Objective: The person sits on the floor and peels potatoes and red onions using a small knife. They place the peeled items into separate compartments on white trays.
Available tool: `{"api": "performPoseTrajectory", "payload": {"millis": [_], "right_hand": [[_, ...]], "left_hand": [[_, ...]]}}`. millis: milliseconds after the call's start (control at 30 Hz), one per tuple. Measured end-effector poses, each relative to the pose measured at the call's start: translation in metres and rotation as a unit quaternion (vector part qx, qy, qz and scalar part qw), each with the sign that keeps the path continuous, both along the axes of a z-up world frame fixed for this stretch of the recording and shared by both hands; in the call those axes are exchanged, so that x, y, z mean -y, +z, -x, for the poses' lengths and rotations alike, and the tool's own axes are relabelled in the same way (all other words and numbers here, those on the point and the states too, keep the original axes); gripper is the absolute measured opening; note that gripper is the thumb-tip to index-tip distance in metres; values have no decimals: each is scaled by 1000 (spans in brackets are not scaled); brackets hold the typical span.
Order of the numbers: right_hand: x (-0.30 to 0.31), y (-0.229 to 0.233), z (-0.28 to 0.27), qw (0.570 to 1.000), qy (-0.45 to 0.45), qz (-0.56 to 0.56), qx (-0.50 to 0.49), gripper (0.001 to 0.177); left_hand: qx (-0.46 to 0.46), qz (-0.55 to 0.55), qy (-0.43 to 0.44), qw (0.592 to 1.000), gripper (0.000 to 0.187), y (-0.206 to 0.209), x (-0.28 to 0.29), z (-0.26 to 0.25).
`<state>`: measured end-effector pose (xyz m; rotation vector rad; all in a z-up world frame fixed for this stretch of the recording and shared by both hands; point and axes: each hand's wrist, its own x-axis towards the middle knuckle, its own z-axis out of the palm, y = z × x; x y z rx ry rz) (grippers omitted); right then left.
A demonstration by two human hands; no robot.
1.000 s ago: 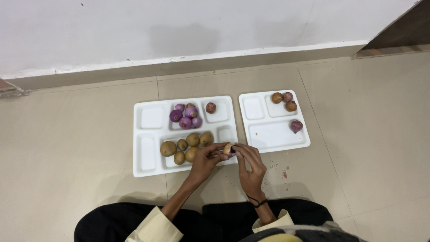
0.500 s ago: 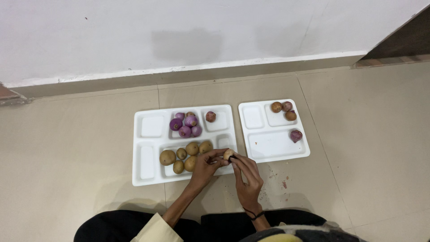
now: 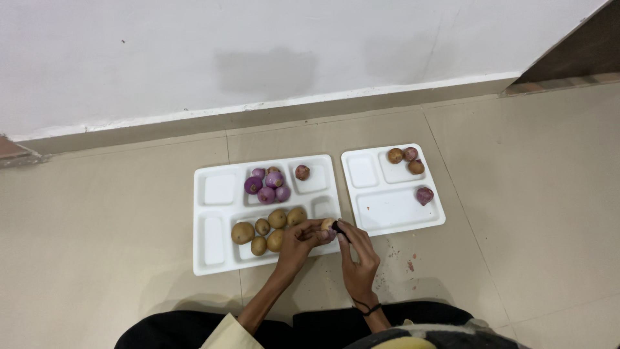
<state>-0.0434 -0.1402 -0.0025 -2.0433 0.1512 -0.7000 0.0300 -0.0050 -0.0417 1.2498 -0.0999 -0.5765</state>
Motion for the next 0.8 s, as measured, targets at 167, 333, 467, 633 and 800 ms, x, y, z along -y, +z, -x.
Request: {"api": "performPoseTrajectory", "payload": {"millis": [167,333,467,633,800], "right_hand": [[-7,4,-3,997,27,61,49,33],[-2,3,-1,1000,7,11,0,31],[-5,0,-1,997,33,54,49,29],[1,-7,-6,1000,-17,-19,-15,30],[-3,-11,-2,999,-10,36,25,29]], "left_hand": [[-27,12,25,999,33,4,-6,1],[-49,11,-19,999,27,9,-3,-3],[-48,46,-14,998,25,11,-4,-5],[-32,26,-30,999,28,10,-6,-3],[-39,12,-20,999,30,7,-7,-3]]}}
